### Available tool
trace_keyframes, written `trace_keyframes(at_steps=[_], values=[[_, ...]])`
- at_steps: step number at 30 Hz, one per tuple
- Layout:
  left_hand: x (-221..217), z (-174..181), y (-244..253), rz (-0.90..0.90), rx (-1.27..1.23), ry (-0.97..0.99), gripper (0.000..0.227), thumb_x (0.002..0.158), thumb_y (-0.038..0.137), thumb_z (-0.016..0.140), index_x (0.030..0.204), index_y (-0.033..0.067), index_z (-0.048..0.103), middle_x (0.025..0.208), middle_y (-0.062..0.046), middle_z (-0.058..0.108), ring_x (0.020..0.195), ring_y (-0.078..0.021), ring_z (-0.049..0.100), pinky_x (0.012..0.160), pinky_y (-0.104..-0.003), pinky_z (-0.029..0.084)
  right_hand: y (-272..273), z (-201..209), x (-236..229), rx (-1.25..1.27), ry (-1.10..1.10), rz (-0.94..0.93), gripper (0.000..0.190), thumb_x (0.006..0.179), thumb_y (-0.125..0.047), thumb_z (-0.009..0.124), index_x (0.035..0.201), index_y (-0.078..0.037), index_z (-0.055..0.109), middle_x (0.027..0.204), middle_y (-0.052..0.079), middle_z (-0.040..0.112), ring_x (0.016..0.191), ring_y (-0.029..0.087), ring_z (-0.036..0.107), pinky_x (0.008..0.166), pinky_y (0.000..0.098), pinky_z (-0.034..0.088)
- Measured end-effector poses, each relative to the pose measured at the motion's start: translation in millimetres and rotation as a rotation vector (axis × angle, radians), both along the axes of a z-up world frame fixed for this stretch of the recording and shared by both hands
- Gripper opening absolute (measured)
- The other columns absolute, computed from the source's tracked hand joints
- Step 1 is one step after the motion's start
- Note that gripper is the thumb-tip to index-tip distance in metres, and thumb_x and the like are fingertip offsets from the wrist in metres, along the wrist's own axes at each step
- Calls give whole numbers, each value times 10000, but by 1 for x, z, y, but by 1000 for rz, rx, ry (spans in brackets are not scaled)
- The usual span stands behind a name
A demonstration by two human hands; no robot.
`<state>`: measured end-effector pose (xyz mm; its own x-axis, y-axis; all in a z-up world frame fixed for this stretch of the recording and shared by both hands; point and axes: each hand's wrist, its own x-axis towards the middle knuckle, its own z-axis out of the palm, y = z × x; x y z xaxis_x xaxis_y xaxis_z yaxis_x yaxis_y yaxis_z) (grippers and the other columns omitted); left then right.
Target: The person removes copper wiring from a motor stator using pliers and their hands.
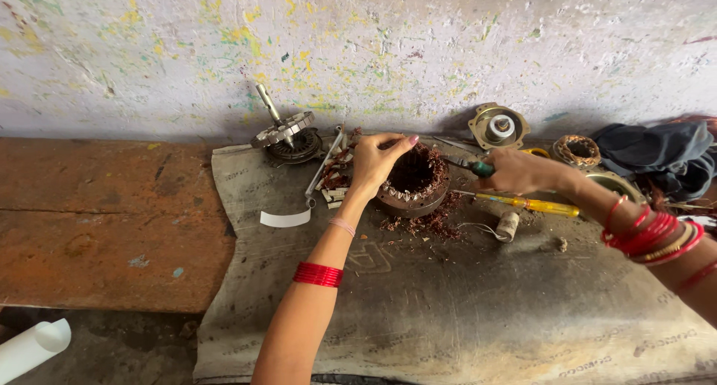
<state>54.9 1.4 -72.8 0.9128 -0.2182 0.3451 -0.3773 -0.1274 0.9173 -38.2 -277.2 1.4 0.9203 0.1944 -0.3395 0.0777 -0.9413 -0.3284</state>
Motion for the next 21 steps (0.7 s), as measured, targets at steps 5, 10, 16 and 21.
trace_keyframes(at_steps=[5,10,16,21], values=[[-7,5,-1,-9,8,-45,447,750,436,832,1000,65,823,920,-101,821,787,-184,766,796,-332,587,-3,12,11,267,395,-173,238,899,-222,665,883,5,594,700,131,682,552,241,675,529,378,608],[-14,13,1,-13,-7,-31,417,760,407,842,1012,74,816,916,-96,815,770,-173,760,766,-310,588,-7,17,20,244,456,-146,259,901,-254,676,950,-10,609,719,159,715,608,270,719,582,368,638],[-15,14,1,-8,22,24,438,760,413,845,1014,58,812,935,-119,815,797,-209,749,820,-358,566,-4,10,21,255,285,34,362,863,-345,689,927,4,762,746,98,782,688,204,781,706,338,629],[-11,13,0,-10,29,-5,449,768,425,839,1025,57,809,974,-115,806,859,-213,753,884,-387,553,5,12,-8,-163,-34,-33,387,869,-500,696,1067,-170,743,739,93,733,660,233,622,715,422,533]])
